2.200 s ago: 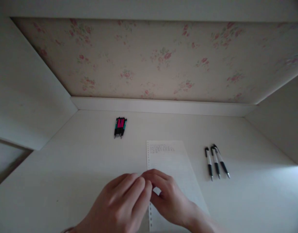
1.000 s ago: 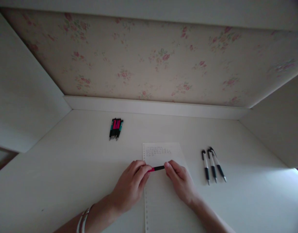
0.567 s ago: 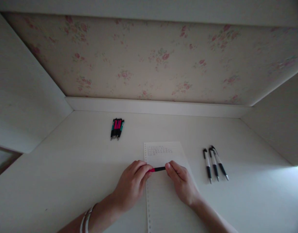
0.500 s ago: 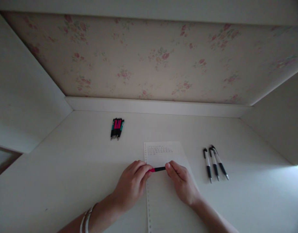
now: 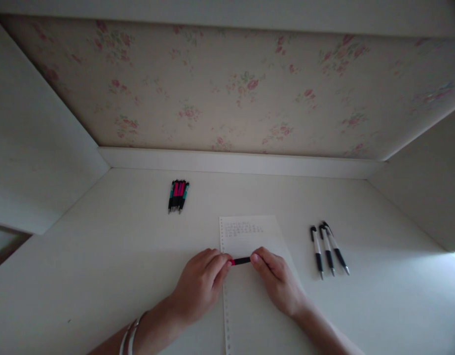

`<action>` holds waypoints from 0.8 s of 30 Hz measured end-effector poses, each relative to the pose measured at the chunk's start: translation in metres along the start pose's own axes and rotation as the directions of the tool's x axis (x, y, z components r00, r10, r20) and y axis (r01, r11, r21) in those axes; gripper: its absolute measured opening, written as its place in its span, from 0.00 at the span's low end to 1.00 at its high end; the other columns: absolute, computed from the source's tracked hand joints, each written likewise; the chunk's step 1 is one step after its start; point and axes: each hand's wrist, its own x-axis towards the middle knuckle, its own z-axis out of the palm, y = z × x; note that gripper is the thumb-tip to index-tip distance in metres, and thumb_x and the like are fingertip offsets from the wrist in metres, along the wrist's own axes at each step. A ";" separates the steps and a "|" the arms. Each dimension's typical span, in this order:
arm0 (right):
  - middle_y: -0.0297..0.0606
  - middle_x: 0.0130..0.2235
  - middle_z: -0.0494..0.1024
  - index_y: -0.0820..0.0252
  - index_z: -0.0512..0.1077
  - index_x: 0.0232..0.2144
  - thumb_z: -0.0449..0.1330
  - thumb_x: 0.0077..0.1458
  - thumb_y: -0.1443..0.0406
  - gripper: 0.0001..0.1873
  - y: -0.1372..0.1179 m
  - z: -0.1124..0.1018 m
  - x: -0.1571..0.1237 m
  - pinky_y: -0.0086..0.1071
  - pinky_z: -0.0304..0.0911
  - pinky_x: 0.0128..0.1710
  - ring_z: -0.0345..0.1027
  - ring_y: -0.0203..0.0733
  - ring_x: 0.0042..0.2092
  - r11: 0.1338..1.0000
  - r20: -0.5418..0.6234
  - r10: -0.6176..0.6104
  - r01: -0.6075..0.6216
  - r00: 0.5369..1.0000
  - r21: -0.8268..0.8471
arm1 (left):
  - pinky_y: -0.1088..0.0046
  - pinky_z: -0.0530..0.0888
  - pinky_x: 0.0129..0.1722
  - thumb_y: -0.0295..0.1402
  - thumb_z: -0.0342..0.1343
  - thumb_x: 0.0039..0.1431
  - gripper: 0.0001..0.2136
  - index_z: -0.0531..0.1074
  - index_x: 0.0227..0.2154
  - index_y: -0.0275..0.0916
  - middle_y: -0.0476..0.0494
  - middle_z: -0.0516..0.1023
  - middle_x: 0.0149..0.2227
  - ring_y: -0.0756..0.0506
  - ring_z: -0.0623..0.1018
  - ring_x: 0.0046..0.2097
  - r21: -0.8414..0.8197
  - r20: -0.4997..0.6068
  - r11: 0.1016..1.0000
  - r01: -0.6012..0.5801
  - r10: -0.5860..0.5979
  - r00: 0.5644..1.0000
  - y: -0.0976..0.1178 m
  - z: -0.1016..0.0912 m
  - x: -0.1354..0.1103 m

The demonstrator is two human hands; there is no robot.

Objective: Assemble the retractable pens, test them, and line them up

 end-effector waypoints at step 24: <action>0.34 0.31 0.73 0.56 0.67 0.33 0.47 0.70 0.62 0.13 -0.007 0.002 -0.005 0.31 0.59 0.32 0.67 0.39 0.32 0.984 0.177 -0.155 0.169 0.972 -0.063 | 0.70 0.74 0.31 0.30 0.42 0.72 0.09 0.68 0.41 0.40 0.47 0.79 0.30 0.45 0.81 0.31 -0.014 0.209 1.000 -0.024 0.027 0.978 0.002 -0.001 -0.006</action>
